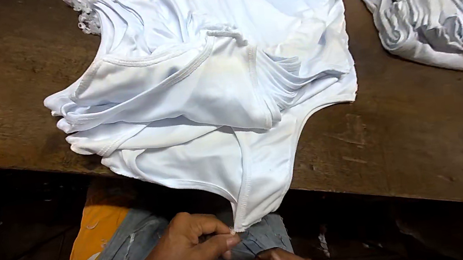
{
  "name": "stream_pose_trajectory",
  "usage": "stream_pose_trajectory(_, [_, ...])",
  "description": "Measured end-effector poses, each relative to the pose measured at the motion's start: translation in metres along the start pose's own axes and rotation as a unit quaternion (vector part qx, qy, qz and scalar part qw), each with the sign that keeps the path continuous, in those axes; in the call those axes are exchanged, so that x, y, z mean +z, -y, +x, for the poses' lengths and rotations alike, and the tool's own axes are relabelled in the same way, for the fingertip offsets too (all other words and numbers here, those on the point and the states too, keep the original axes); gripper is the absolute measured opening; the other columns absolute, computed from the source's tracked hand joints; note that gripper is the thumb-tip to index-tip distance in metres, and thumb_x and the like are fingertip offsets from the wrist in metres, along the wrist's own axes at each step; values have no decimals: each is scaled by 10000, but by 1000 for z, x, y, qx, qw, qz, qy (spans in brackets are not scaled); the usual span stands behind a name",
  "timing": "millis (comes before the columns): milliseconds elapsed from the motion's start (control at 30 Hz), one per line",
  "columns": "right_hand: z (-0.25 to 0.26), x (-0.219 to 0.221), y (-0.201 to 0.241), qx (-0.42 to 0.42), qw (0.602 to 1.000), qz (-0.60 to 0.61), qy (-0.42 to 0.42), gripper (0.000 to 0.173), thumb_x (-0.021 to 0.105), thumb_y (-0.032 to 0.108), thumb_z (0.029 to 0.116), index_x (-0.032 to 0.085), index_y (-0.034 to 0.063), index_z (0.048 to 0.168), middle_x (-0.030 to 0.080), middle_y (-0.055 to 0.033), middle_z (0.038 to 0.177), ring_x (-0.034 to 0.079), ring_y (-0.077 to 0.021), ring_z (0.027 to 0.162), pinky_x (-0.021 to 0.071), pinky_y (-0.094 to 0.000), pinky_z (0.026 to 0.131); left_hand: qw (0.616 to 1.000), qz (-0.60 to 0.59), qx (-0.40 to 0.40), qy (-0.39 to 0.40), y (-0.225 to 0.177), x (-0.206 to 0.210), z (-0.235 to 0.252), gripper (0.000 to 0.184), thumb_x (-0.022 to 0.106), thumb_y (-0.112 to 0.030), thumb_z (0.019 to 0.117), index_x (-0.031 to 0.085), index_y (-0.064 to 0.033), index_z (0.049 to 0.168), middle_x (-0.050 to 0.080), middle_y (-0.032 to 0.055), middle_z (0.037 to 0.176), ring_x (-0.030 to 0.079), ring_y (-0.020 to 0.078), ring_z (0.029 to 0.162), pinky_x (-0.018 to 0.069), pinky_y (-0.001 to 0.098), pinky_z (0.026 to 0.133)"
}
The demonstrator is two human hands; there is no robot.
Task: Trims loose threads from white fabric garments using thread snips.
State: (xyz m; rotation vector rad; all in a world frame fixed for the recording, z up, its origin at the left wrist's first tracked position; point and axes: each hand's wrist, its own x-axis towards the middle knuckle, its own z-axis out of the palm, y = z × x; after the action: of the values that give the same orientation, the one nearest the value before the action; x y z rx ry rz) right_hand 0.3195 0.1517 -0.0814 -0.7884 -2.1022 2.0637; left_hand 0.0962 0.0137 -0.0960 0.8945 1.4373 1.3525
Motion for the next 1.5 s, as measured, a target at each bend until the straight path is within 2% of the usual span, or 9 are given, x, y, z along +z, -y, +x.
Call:
stream_pose_trajectory(333, [17,17,6,-3,1000,22,-22,397,377,168,1118,714,-33,1062,492,7,635,403,-62,509,340,-240,457,999,0,-36,-4,-5,0,-9,233,684,-287,994,787,-93,918,741,5,781,694,96,643,599,242,586])
stream_pose_trajectory(800, [18,22,-1,-43,999,15,-24,383,380,148,1113,706,-41,1047,505,3,644,423,-55,528,365,-229,481,998,-10,-56,3,-8,1,-9,225,694,-279,986,791,-91,911,744,8,769,693,95,636,596,237,592])
stream_pose_trajectory(967, [27,27,2,-51,998,16,-43,358,413,148,1110,706,-25,1002,493,4,617,421,-58,509,366,-231,468,998,1,-65,2,-9,1,-8,228,693,-293,986,793,-98,921,745,4,773,699,102,640,604,248,598])
stream_pose_trajectory(1167, [28,28,3,-60,997,-1,-48,340,435,144,1104,703,-24,980,517,-5,633,449,-62,523,386,-231,477,998,-16,-65,-6,-7,2,-7,224,694,-268,985,788,-82,902,741,21,766,699,113,638,608,252,610])
stream_pose_trajectory(1367, [30,31,-3,-73,989,-93,-93,354,437,178,1102,698,33,913,521,14,603,472,-65,505,403,-250,471,997,1,-78,13,-4,3,-5,230,699,-276,980,786,-87,882,742,16,763,702,107,647,608,251,625])
stream_pose_trajectory(1433, [28,25,-2,-68,994,-47,-74,368,418,180,1113,699,8,948,503,12,610,445,-60,505,384,-238,466,996,-9,-87,10,-4,3,0,158,732,-234,953,774,-86,918,745,24,789,705,115,662,606,251,619])
stream_pose_trajectory(1467, [25,19,-1,-67,996,-11,-51,384,395,185,1120,695,-9,979,487,14,620,423,-53,511,369,-229,468,995,-26,-94,13,-5,4,4,126,758,-198,928,766,-87,986,741,34,822,708,128,682,611,260,619])
stream_pose_trajectory(1500, [22,12,1,-67,997,14,-27,404,367,194,1124,693,-17,1013,479,17,633,411,-46,519,361,-223,472,994,-50,-101,17,-5,5,9,187,787,-174,901,754,-88,1064,731,45,847,700,142,696,608,268,617])
